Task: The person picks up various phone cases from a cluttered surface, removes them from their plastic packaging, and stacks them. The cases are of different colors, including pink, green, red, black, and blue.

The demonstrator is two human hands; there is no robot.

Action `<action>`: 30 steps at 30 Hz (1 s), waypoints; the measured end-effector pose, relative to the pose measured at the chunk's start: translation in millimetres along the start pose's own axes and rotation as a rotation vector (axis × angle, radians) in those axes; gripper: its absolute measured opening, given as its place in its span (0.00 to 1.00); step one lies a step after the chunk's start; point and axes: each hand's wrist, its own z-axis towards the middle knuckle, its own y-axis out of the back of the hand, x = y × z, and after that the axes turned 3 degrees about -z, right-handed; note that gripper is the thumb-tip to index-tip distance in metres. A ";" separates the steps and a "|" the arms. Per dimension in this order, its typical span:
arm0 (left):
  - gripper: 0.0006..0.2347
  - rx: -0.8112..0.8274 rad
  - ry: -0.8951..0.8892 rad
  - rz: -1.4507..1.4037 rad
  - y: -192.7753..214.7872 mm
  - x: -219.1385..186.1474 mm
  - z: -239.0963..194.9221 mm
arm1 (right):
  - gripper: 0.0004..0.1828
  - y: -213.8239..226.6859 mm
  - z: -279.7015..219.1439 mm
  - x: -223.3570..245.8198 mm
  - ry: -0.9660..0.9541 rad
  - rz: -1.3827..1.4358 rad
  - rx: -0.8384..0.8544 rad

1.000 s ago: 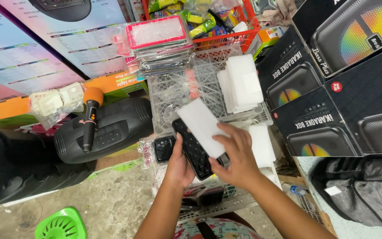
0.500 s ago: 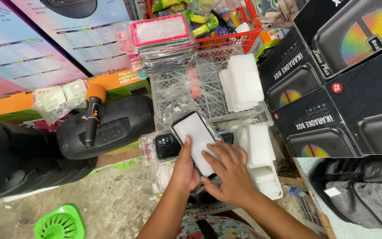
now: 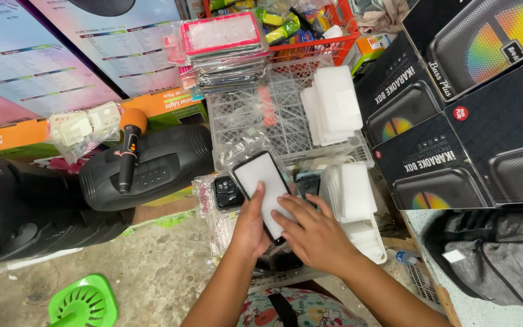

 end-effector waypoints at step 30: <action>0.24 0.086 0.164 -0.065 16.3 3.3 -11.2 | 0.19 -8.9 -28.3 -6.1 -0.779 1.085 -0.212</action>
